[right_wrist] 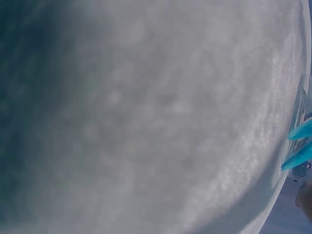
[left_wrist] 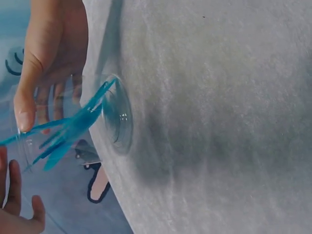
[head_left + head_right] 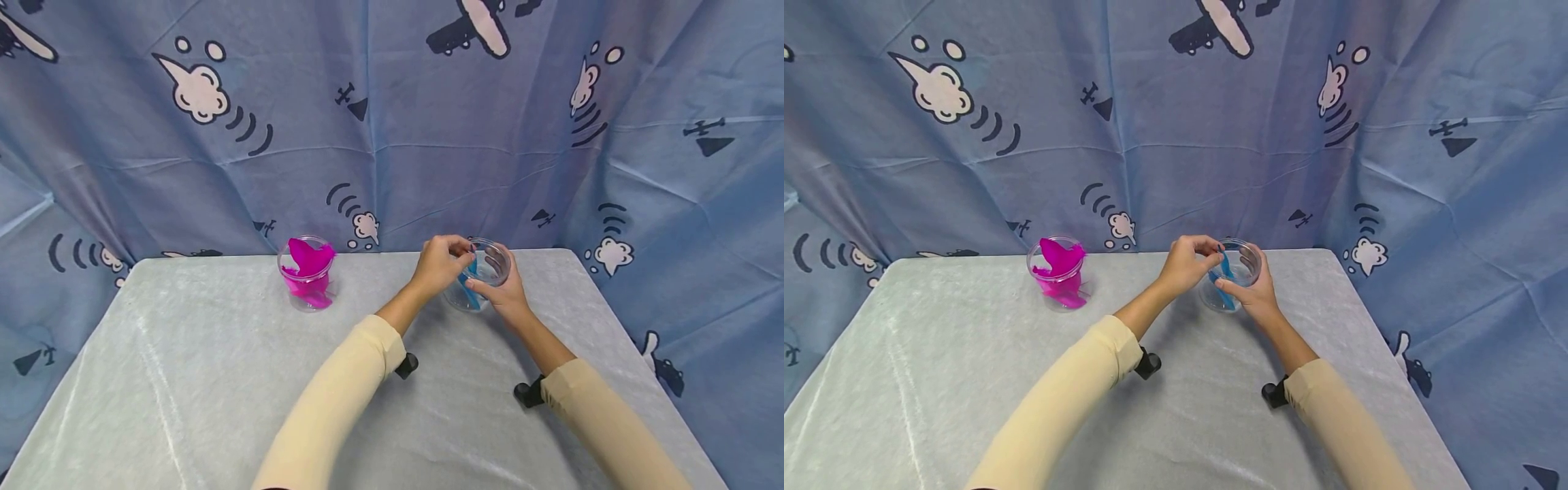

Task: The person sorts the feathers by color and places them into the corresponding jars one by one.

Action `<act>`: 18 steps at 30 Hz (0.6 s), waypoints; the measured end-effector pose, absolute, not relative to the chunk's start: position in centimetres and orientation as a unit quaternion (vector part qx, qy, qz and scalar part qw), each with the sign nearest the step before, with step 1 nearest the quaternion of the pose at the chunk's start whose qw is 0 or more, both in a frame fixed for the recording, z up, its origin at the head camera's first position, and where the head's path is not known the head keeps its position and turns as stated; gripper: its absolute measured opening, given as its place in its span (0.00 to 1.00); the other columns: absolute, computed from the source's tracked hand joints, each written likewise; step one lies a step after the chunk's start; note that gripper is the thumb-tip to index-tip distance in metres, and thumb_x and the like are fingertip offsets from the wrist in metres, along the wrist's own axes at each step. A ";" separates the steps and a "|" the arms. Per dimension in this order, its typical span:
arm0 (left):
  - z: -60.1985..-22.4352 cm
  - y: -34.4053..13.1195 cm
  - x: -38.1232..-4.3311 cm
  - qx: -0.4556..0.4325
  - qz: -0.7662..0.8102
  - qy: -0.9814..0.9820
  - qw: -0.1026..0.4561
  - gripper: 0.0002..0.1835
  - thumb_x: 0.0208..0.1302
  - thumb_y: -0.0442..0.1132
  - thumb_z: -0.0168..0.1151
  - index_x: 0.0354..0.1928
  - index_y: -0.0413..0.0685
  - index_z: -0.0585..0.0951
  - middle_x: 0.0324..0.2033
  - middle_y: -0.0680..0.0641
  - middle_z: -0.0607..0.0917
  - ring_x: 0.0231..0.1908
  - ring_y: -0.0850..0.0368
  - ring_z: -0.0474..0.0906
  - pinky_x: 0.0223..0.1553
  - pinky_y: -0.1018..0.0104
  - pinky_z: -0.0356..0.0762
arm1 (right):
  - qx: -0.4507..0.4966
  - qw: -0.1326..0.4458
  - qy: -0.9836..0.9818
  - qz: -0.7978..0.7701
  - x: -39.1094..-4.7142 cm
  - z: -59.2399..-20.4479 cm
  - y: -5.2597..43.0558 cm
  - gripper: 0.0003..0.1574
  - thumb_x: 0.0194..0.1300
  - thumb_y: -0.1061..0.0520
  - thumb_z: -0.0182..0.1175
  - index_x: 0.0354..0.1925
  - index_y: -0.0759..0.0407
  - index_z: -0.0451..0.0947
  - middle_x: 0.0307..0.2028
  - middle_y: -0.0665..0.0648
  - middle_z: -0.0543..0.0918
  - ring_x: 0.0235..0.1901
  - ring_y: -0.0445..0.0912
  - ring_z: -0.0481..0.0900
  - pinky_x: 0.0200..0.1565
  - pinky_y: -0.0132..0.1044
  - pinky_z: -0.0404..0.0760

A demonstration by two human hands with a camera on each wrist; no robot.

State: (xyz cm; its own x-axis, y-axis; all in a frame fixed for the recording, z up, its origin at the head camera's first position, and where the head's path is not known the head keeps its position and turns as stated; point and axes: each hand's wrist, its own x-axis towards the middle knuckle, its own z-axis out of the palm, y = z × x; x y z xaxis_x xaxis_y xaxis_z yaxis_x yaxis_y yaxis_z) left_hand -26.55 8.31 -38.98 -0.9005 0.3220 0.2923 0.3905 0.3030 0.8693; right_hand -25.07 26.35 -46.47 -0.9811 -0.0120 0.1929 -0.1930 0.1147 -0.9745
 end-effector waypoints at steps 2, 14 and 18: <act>-39.0 8.3 -26.6 -0.221 -0.533 -0.816 0.030 0.06 0.67 0.36 0.65 0.42 0.43 0.87 0.36 0.50 0.89 0.40 0.60 0.82 0.39 0.72 0.77 | 0.071 0.070 -0.744 0.661 -25.0 -46.5 26.4 0.58 0.61 0.72 0.65 0.77 0.59 0.42 0.74 0.65 0.52 0.74 0.59 0.48 0.72 0.58 0.51; -39.4 7.6 -26.5 -0.257 -0.405 -0.877 0.020 0.10 0.67 0.42 0.66 0.47 0.50 0.88 0.49 0.50 0.84 0.55 0.55 0.75 0.57 0.60 0.73 | 0.083 0.083 -0.728 0.676 -25.0 -46.7 26.4 0.55 0.59 0.76 0.63 0.75 0.61 0.45 0.73 0.69 0.53 0.73 0.64 0.48 0.72 0.59 0.50; -39.4 7.2 -26.6 -0.275 -0.424 -0.863 -0.008 0.15 0.68 0.43 0.65 0.55 0.51 0.84 0.55 0.51 0.82 0.59 0.56 0.72 0.60 0.59 0.72 | 0.082 0.080 -0.732 0.671 -25.1 -46.5 26.5 0.55 0.60 0.75 0.64 0.75 0.61 0.45 0.73 0.69 0.53 0.73 0.64 0.47 0.72 0.59 0.48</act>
